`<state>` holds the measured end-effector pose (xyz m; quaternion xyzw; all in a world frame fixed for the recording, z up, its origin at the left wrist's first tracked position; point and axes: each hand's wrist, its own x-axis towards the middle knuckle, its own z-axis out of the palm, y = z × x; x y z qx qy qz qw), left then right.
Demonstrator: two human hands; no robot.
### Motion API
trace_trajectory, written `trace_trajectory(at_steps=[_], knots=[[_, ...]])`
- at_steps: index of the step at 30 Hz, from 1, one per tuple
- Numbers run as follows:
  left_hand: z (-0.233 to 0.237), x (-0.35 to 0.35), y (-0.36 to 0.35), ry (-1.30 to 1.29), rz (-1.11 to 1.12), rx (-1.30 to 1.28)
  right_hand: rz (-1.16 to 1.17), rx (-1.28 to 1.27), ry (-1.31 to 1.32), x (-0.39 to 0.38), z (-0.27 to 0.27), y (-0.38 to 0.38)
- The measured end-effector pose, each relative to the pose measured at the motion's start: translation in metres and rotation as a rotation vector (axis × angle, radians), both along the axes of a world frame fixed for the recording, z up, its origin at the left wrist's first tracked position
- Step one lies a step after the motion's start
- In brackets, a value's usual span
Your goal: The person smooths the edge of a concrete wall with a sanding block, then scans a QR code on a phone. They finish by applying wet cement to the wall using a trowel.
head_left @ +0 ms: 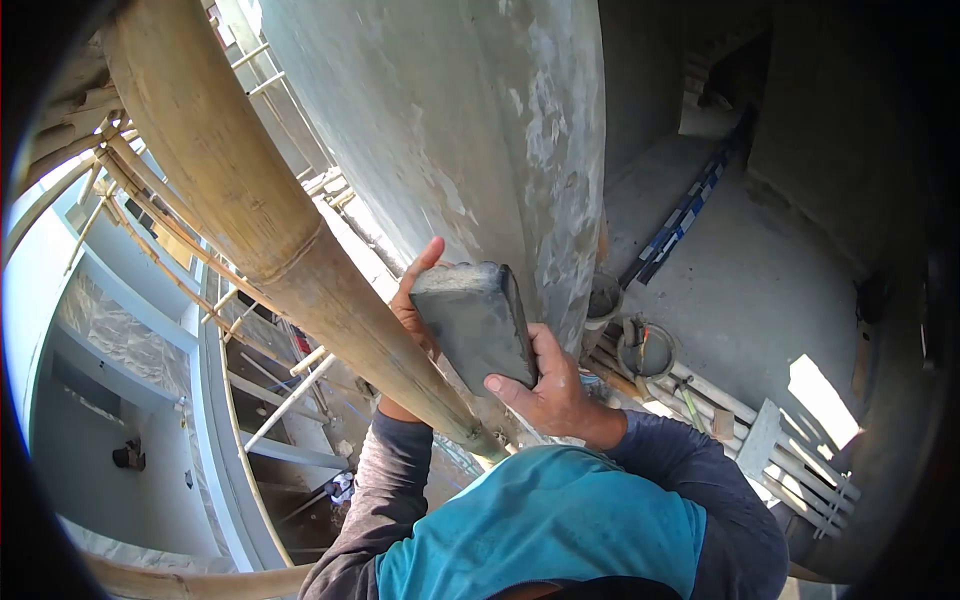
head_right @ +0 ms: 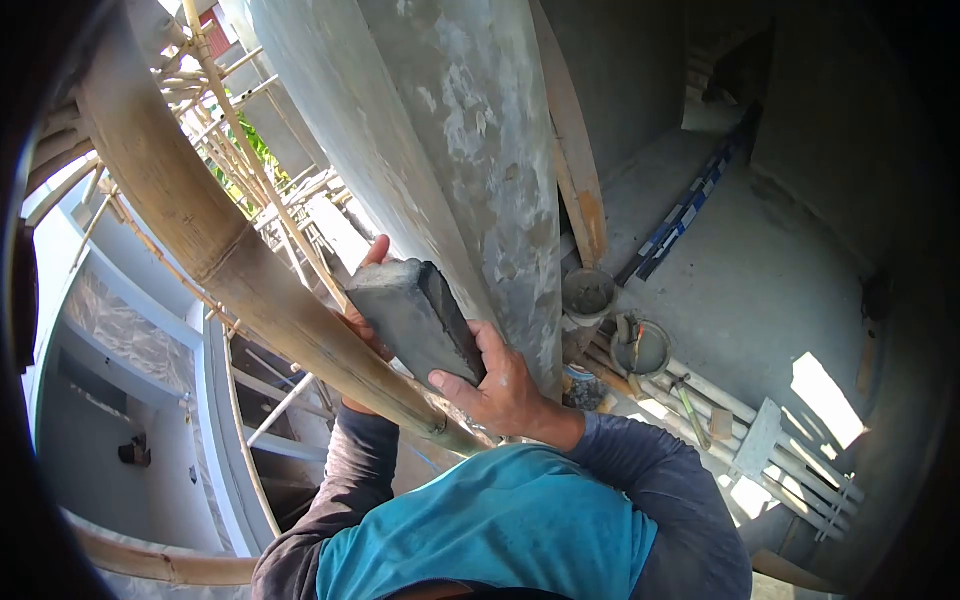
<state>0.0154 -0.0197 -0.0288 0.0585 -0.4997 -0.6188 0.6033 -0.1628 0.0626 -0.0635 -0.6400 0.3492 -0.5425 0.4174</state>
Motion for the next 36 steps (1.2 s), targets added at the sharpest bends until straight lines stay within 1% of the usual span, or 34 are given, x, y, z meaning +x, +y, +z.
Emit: trace_trajectory(at_steps=[1,2,3,4,5,6,7,8,9,11,12,13,14,15,17,18,19,21,22,23,24,25,27,28,29,31,33,34,35,36], knots=[[-0.003,0.008,-0.006,-0.109,0.217,-0.079,0.031,0.067,-0.092,-0.008,-0.006,0.004],[-0.015,0.029,-0.013,-0.165,0.22,-0.096,0.001,-0.056,-0.222,-0.014,-0.013,0.006],[-0.01,0.034,0.0,-0.105,0.101,-0.247,-0.001,-0.066,-0.091,-0.035,-0.014,0.013],[-0.002,0.03,0.021,-0.149,0.1,-0.254,-0.018,-0.178,0.022,-0.06,-0.025,0.012],[0.004,0.025,0.041,-0.191,0.1,-0.257,-0.045,-0.035,-0.187,-0.073,-0.036,0.019],[0.002,0.021,0.052,-0.199,0.092,-0.204,-0.109,0.036,-0.519,-0.074,-0.037,0.024],[-0.001,0.016,0.06,-0.238,0.19,-0.166,-0.177,0.034,-0.506,-0.091,-0.047,0.026],[-0.004,0.013,0.066,-0.28,0.291,-0.131,-0.249,0.068,-0.604,-0.102,-0.057,0.028],[-0.003,0.012,0.072,-0.288,0.289,-0.085,-0.258,0.113,-0.599,-0.115,-0.069,0.031],[0.0,0.016,0.076,-0.335,0.346,0.064,-0.292,0.231,-0.767,-0.138,-0.092,0.037],[-0.004,0.018,0.074,-0.313,0.328,0.017,-0.301,0.252,-0.764,-0.148,-0.103,0.039],[-0.005,0.019,0.075,-0.315,0.321,0.034,-0.265,0.316,-0.808,-0.157,-0.113,0.043],[-0.007,0.019,0.075,-0.313,0.36,0.001,-0.236,0.377,-0.852,-0.163,-0.123,0.045],[-0.009,0.019,0.077,-0.306,0.39,-0.027,-0.266,0.39,-0.846,-0.168,-0.133,0.046],[-0.016,0.026,0.074,-0.297,0.358,-0.095,-0.309,0.441,-0.938,-0.191,-0.146,0.049],[-0.018,0.028,0.073,-0.301,0.349,-0.131,-0.374,0.428,-0.938,-0.197,-0.142,0.05],[-0.02,0.03,0.075,-0.356,0.421,-0.152,-0.401,0.432,-0.921,-0.213,-0.148,0.051],[-0.025,0.036,0.078,-0.362,0.444,-0.113,-0.475,0.449,-0.856,-0.241,-0.172,0.052],[-0.026,0.035,0.081,-0.349,0.503,-0.085,-0.565,0.476,-0.838,-0.25,-0.18,0.051],[-0.026,0.033,0.084,-0.335,0.565,-0.06,-0.571,0.473,-0.832,-0.264,-0.201,0.051],[-0.026,0.032,0.086,-0.341,0.62,-0.061,-0.605,0.601,-0.802,-0.283,-0.232,0.052],[-0.027,0.028,0.088,-0.31,0.709,-0.017,-0.635,0.729,-0.767,-0.294,-0.245,0.048],[-0.026,0.025,0.092,-0.32,0.847,-0.014,-0.725,0.987,-0.618,-0.299,-0.268,0.034],[-0.025,0.023,0.091,-0.327,0.898,-0.034,-0.66,1.105,-0.558,-0.309,-0.299,0.023],[-0.025,0.022,0.092,-0.338,0.952,-0.051,-0.657,1.214,-0.474,-0.319,-0.328,0.014],[-0.024,0.013,0.092,-0.333,1.059,-0.071,-0.618,1.329,-0.331,-0.342,-0.392,-0.012],[-0.016,0.056,0.103,-0.371,0.849,-0.053,-0.555,1.352,-0.284,-0.382,-0.487,-0.046],[-0.013,0.048,0.107,-0.402,0.956,-0.092,-0.507,1.372,-0.254,-0.399,-0.523,-0.06],[-0.017,0.036,0.107,-0.44,1.093,-0.124,-0.495,1.403,-0.293,-0.407,-0.536,-0.078],[-0.019,0.027,0.108,-0.479,1.229,-0.154,-0.482,1.425,-0.2,-0.419,-0.553,-0.099]])
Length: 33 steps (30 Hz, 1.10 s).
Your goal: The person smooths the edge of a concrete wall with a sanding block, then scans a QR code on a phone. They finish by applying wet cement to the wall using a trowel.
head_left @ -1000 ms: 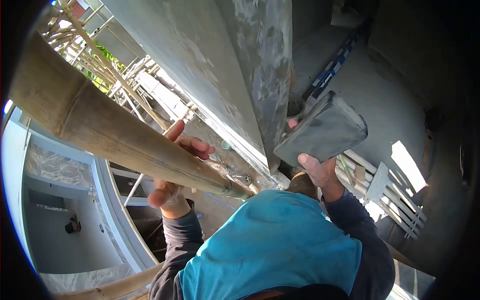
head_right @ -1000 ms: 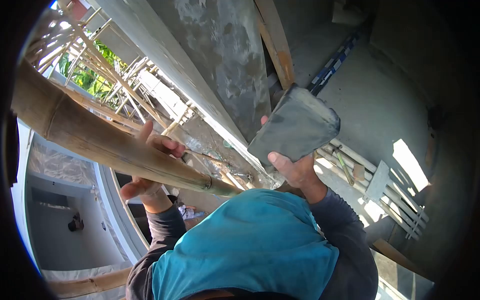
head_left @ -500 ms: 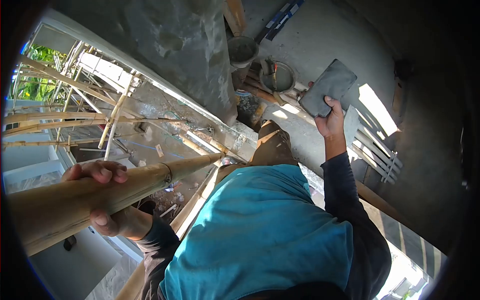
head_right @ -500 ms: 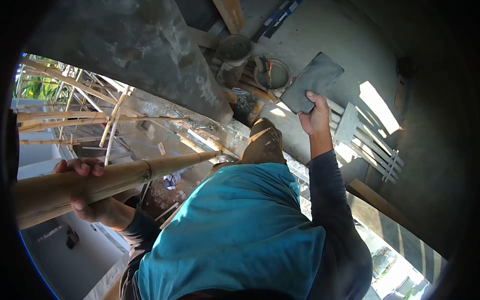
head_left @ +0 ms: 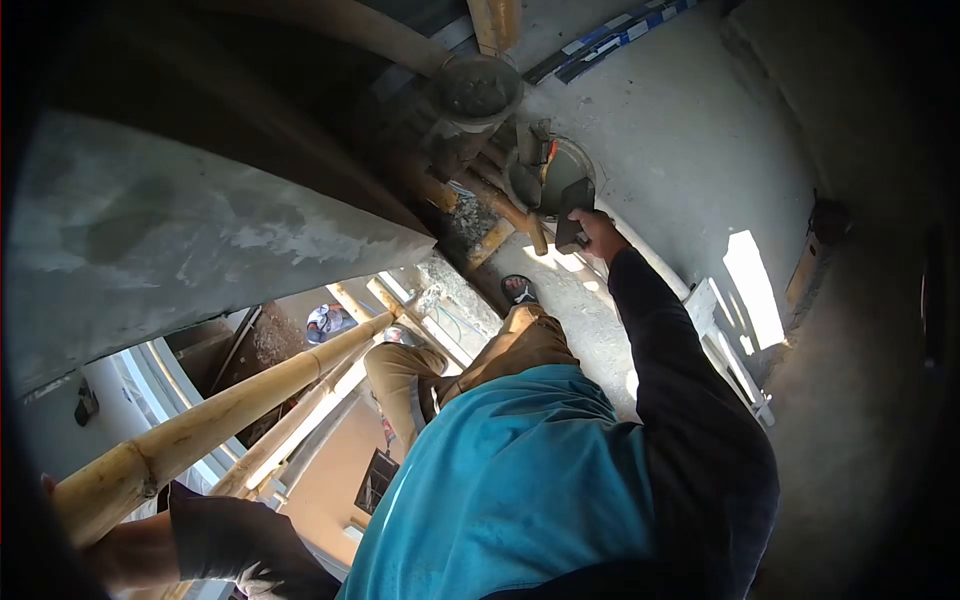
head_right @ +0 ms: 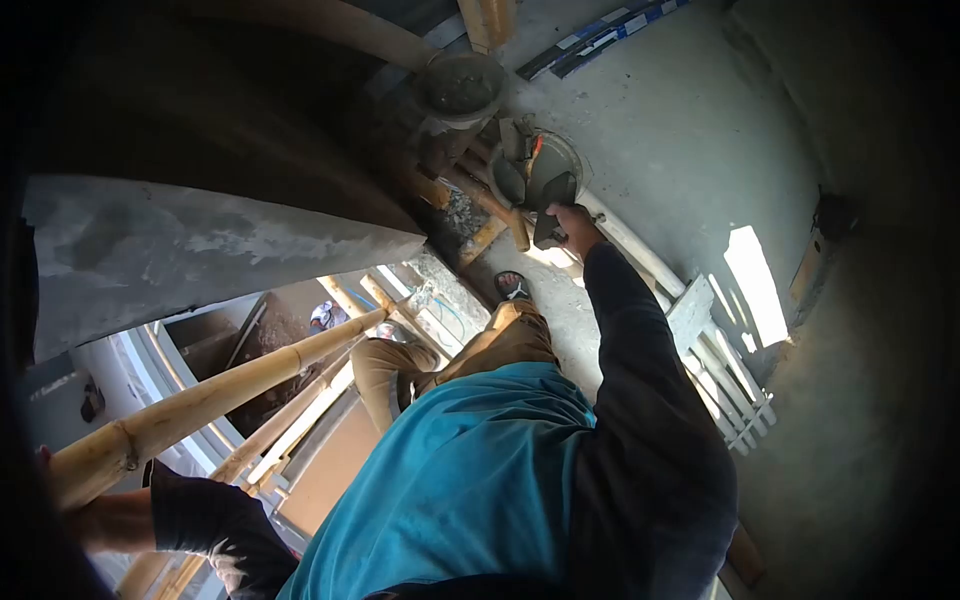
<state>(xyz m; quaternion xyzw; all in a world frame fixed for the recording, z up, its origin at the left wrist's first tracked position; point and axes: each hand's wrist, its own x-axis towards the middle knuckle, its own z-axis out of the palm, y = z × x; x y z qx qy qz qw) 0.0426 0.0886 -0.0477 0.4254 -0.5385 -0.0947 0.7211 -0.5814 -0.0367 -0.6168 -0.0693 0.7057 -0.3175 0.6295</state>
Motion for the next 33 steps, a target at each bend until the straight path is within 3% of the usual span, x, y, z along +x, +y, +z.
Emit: trace_trajectory(at_steps=[1,2,3,5,7,9,11,12,13,15,17,19,21,23,24,25,26,28,29,33], knots=[[0.0,-0.006,0.0,-0.048,0.117,-0.01,0.062,0.036,0.046,-0.009,-0.015,-0.013],[0.001,-0.01,-0.001,-0.093,0.222,-0.016,0.07,-0.007,0.094,-0.001,0.011,-0.022],[0.003,-0.013,-0.003,-0.133,0.313,-0.009,0.09,-0.043,0.205,-0.015,-0.024,-0.029],[0.01,-0.012,-0.008,-0.201,0.458,0.005,0.049,0.024,0.592,0.009,-0.011,-0.026],[0.022,-0.001,-0.009,-0.257,0.579,0.055,0.18,-0.231,0.719,0.015,-0.134,0.014],[0.031,0.017,0.001,-0.305,0.633,0.103,0.389,0.19,0.426,0.053,-0.103,0.022],[0.043,0.053,0.016,-0.26,0.566,0.101,0.409,0.05,0.231,0.076,-0.063,0.014],[0.044,0.058,0.019,-0.226,0.474,0.101,0.307,-0.061,0.055,0.077,-0.112,0.022],[0.046,0.06,0.023,-0.191,0.382,0.096,0.319,-0.064,0.049,0.068,-0.141,0.029],[0.046,0.061,0.027,-0.171,0.416,0.107,0.622,-0.292,-0.035,0.044,-0.164,0.03],[0.046,0.065,0.036,-0.154,0.319,0.174,0.331,0.156,-0.009,0.06,0.016,0.006],[0.044,0.065,0.041,-0.152,0.428,0.161,0.389,0.075,0.125,0.039,0.05,0.009],[0.041,0.06,0.038,-0.166,0.44,0.14,0.473,-0.177,0.202,0.02,0.047,-0.002],[0.036,0.067,0.04,-0.194,0.472,0.132,0.59,-0.268,0.287,0.011,0.056,-0.045],[0.033,0.061,0.036,-0.214,0.535,0.091,0.688,-0.29,0.465,0.006,0.036,-0.072],[0.029,0.052,0.03,-0.236,0.599,0.051,0.939,-0.412,0.69,-0.014,-0.02,-0.108],[0.024,0.03,0.016,-0.24,0.608,0.056,0.928,-0.753,1.066,0.004,0.016,-0.134],[0.006,-0.041,-0.031,-0.154,0.643,-0.152,1.113,-0.367,1.122,0.031,0.047,-0.199],[0.001,-0.056,-0.045,-0.113,0.655,-0.258,1.172,-0.416,1.184,0.034,0.028,-0.225],[0.005,-0.037,-0.026,-0.275,0.737,-0.094,1.372,-0.562,1.383,0.046,-0.029,-0.292]])
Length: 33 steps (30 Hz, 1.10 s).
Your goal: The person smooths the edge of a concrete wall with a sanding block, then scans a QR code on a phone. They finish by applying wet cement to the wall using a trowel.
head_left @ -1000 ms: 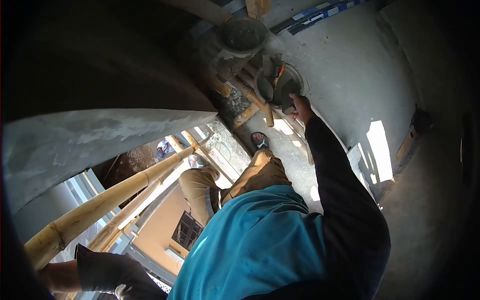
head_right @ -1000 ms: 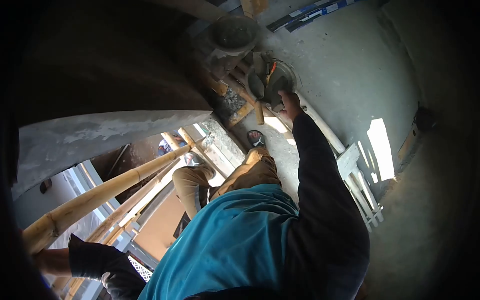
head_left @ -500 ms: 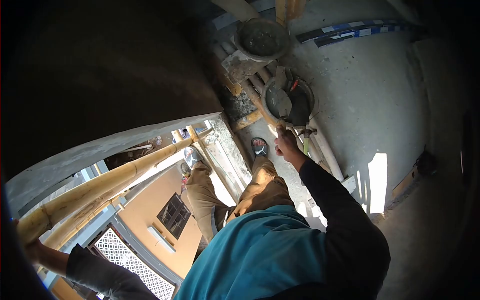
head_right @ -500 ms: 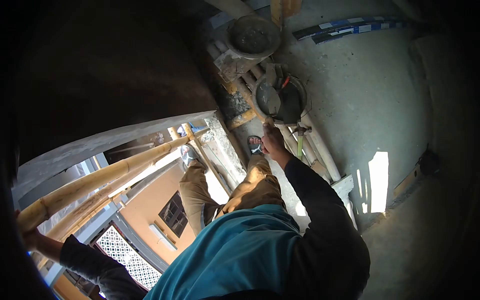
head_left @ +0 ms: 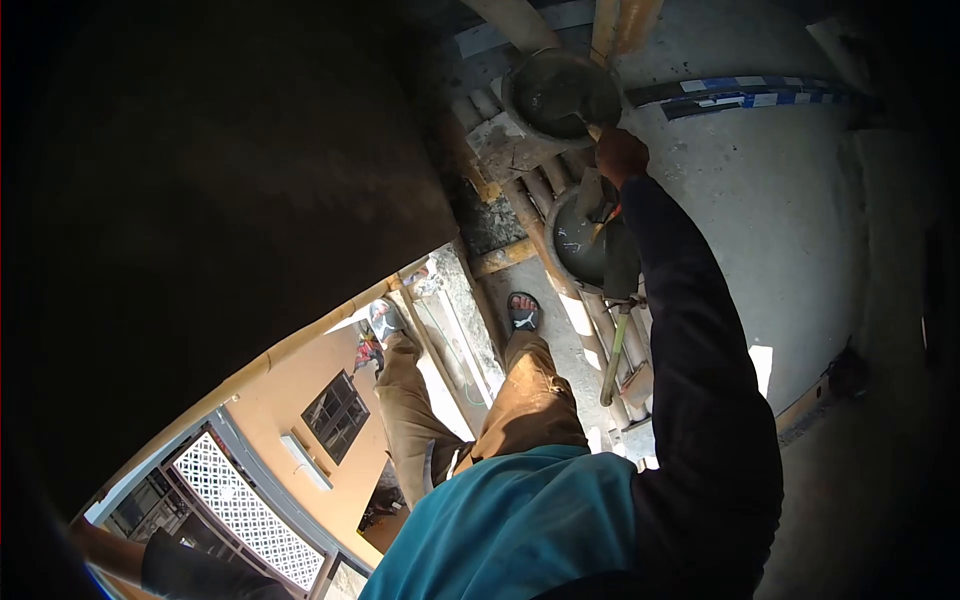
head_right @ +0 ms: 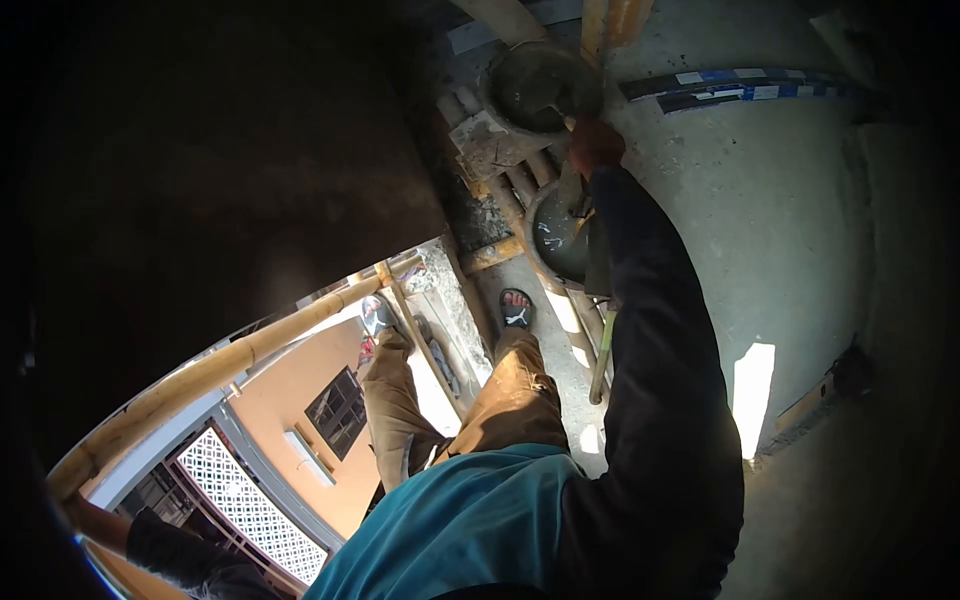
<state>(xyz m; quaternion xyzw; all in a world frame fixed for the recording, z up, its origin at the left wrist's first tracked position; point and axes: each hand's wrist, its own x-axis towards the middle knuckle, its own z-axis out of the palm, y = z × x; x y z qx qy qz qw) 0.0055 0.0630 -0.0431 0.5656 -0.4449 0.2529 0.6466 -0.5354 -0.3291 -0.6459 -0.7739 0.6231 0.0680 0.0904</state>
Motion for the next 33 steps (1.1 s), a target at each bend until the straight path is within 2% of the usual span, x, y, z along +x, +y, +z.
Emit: trace_trajectory(at_steps=[5,8,11,14,17,19,26,29,31,33], knots=[[0.008,-0.004,-0.003,-0.017,0.063,0.01,-0.026,-0.052,0.058,0.028,-0.038,-0.025],[0.012,-0.004,-0.006,-0.02,0.092,0.025,0.023,-0.045,-0.04,0.036,-0.051,-0.028],[0.011,-0.004,-0.008,-0.018,0.114,0.035,-0.03,0.096,-0.088,0.046,-0.047,-0.03],[0.01,-0.004,-0.008,-0.012,0.126,0.037,-0.076,0.023,-0.101,0.034,-0.063,-0.031],[0.011,-0.005,-0.005,-0.014,0.137,0.036,0.059,-0.094,-0.193,0.028,-0.069,-0.034],[0.009,-0.006,-0.007,-0.013,0.134,0.037,0.019,-0.08,-0.102,0.034,-0.07,-0.032],[0.01,-0.009,-0.003,-0.008,0.14,0.033,-0.09,0.011,-0.047,0.054,-0.047,-0.011],[0.008,-0.01,0.0,-0.001,0.13,0.016,-0.124,0.027,-0.106,0.048,-0.049,-0.002],[0.005,-0.011,0.0,0.002,0.122,0.01,-0.281,0.117,-0.169,0.051,-0.019,0.017],[0.004,-0.013,0.001,0.009,0.105,-0.005,-0.288,0.069,-0.275,0.039,-0.049,0.024]])
